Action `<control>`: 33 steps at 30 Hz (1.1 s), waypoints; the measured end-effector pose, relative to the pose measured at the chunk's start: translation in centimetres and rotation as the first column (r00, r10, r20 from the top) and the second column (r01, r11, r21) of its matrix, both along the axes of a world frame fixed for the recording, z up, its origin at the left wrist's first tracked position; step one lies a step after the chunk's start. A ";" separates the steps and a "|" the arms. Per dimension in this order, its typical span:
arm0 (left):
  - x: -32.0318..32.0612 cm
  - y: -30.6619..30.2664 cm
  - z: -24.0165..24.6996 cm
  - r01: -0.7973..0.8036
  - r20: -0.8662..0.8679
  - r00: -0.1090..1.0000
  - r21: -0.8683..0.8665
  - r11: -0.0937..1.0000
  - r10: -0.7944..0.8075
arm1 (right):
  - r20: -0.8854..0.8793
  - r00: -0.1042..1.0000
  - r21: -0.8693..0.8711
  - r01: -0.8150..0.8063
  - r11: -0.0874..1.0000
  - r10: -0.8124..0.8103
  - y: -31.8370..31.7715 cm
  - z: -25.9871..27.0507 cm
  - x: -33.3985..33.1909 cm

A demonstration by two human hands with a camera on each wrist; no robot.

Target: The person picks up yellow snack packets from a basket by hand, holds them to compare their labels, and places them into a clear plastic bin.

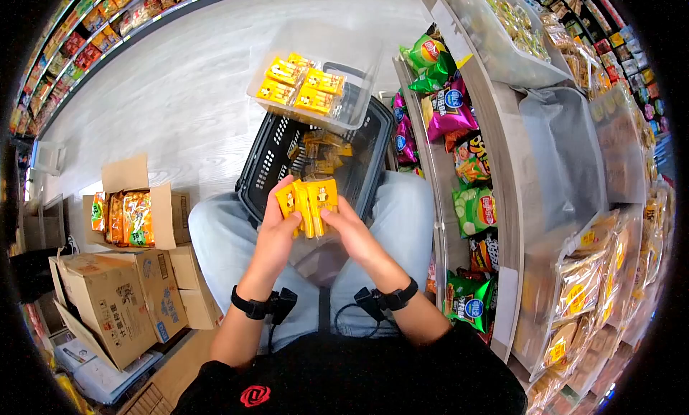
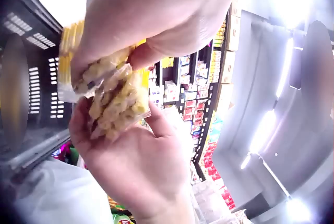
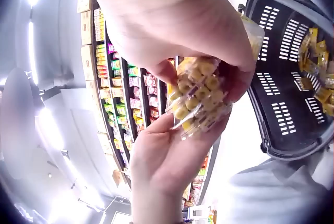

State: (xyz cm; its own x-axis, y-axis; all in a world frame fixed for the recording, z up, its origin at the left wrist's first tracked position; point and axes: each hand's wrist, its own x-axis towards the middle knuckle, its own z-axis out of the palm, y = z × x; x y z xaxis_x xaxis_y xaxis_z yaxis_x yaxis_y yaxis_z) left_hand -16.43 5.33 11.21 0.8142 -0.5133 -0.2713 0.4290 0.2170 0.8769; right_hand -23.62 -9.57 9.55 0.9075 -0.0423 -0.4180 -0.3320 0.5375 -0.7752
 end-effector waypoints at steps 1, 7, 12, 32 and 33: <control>0.6 -0.3 -0.4 0.001 0.000 1.000 -0.006 1.000 -0.001 | 0.006 0.998 0.007 0.061 0.998 -0.061 0.0 0.0 0.5; 4.6 -3.1 -1.8 0.045 0.299 0.948 0.218 0.975 -0.111 | -0.033 0.972 0.088 0.237 0.968 -0.235 -1.7 0.5 4.9; 9.8 -6.2 -2.6 -0.097 0.530 0.837 0.387 0.917 -0.134 | 0.098 0.987 -0.271 0.150 0.951 -0.128 -4.0 0.8 11.0; 21.4 -3.3 -10.3 -0.199 0.373 0.925 0.331 0.923 0.066 | -0.287 0.893 -0.655 -0.448 0.609 0.348 -17.8 -8.2 45.8; 21.4 -3.3 -10.3 -0.201 0.369 0.927 0.335 0.920 0.069 | -0.291 0.889 -0.650 -0.454 0.609 0.353 -17.8 -8.9 46.2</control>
